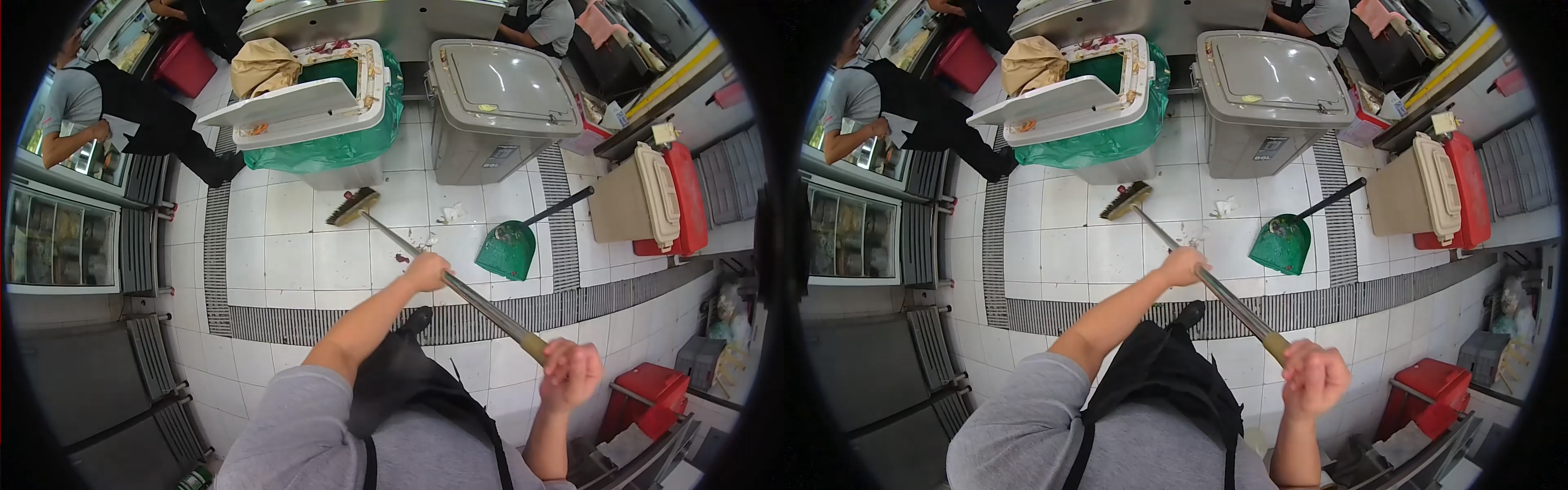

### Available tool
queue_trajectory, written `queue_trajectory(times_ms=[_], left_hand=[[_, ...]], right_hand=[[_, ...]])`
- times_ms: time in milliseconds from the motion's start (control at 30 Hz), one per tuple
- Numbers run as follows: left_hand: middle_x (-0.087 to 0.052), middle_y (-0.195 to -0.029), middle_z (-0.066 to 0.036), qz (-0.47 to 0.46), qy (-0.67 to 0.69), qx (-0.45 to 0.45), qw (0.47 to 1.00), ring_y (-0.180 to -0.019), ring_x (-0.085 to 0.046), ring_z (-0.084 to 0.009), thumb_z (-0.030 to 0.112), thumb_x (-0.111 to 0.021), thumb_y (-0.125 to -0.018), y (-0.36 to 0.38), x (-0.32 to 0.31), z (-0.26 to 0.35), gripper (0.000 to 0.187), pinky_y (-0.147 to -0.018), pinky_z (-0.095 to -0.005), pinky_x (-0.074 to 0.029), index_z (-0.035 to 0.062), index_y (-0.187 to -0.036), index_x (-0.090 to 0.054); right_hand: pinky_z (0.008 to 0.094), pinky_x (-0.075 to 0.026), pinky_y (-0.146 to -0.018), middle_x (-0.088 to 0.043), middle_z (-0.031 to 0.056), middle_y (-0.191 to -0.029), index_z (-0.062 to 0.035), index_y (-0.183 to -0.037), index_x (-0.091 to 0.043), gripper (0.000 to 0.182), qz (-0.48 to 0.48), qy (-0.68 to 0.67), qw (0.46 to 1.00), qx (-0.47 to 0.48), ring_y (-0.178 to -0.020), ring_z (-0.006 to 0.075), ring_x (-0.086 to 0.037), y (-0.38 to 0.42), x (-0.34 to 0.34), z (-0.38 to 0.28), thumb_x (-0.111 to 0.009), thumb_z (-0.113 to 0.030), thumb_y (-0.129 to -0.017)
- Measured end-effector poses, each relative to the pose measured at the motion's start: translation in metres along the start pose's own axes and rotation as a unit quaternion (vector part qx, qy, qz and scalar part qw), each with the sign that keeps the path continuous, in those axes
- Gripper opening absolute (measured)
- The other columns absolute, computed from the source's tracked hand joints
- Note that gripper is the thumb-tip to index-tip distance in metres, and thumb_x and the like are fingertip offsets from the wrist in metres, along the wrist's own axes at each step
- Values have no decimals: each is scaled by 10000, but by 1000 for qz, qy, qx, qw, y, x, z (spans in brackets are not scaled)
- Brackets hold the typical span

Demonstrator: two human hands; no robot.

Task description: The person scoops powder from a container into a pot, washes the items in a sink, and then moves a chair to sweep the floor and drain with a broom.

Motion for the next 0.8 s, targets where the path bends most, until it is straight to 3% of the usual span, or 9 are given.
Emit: queue_trajectory(times_ms=[167, 200, 300, 367, 400, 467, 533, 733, 800], left_hand=[[-525, -543, -123, -9, 35, -76, 996, -542, -512, -327, 231, -537, -706, -19, 28, 103, 273, -504, -423, -407, 60, -496, -503], [-525, -543, -123, -6, 35, -78, 996, -542, -512, -327, 231, -537, -706, -24, 40, 121, 273, -504, -423, -407, 60, -496, -503], [-509, -501, -101, -9, 29, -127, 991, -497, -506, -305, 220, -538, -704, -41, 55, 153, 273, -469, -406, -403, 72, -480, -487], [-490, -465, -81, 80, 20, -177, 981, -458, -499, -279, 208, -532, -707, -54, 70, 150, 274, -444, -391, -400, 86, -469, -475], [-486, -461, -82, 104, 13, -173, 979, -465, -506, -274, 211, -527, -716, -63, 69, 131, 282, -456, -384, -411, 80, -472, -478], [-494, -484, -98, 134, -8, -168, 977, -502, -514, -289, 217, -509, -736, -76, 78, 97, 295, -512, -377, -427, 67, -483, -488], [-516, -545, -122, 150, 17, -156, 976, -580, -522, -307, 223, -493, -753, -85, 80, 61, 293, -613, -382, -428, 55, -513, -510], [-536, -607, -150, 78, 0, -49, 996, -662, -515, -330, 204, -530, -720, -86, 22, -17, 267, -641, -415, -404, 27, -522, -505], [-522, -594, -155, 229, 60, -14, 972, -650, -497, -336, 182, -540, -714, -78, 25, -10, 266, -641, -411, -391, 21, -509, -487]], right_hand=[[267, -393, -431, -415, 23, -422, -28, -623, -452, 181, -140, 58, 982, 114, -360, 115, -414, -7, 6, -95, -492, -115, -777], [243, -403, -436, -437, 22, -427, -35, -601, -450, 215, -113, -29, 982, 148, -363, 117, -432, -8, 12, -114, -531, -154, -761], [230, -378, -462, -398, -41, -440, -86, -637, -432, 181, -194, -35, 953, 231, -398, 82, -423, -12, 8, -155, -450, -180, -791], [322, -453, -466, -437, 56, -566, -133, -906, -522, 228, -263, 60, 931, 248, -465, 170, -469, -10, 3, -155, -444, -332, -827], [205, -380, -458, -390, -34, -458, -87, -623, -408, 188, -191, 8, 938, 288, -413, 99, -428, -11, -10, -137, -429, -173, -789], [215, -380, -427, -361, -25, -466, -73, -622, -403, 212, -210, 124, 912, 331, -404, 124, -405, -7, -24, -102, -454, -199, -784], [295, -437, -419, -499, 82, -466, 7, -521, -475, 286, -179, 143, 940, 252, -405, 207, -490, -6, -33, -57, -560, -181, -719], [305, -436, -445, -461, 66, -463, 7, -563, -446, 142, -227, 87, 953, 181, -400, 176, -455, -21, -58, 16, -549, 7, -661], [303, -435, -441, -455, 52, -447, -10, -577, -446, 160, -216, 58, 963, 148, -383, 147, -439, -28, -52, 12, -544, -14, -704]])
Point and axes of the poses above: each hand's wrist, its own y-axis away from the middle knuckle, its own x-axis out of the back of the hand, z = x × y, the point moved 6 cm from there along -y, towards the middle knuckle
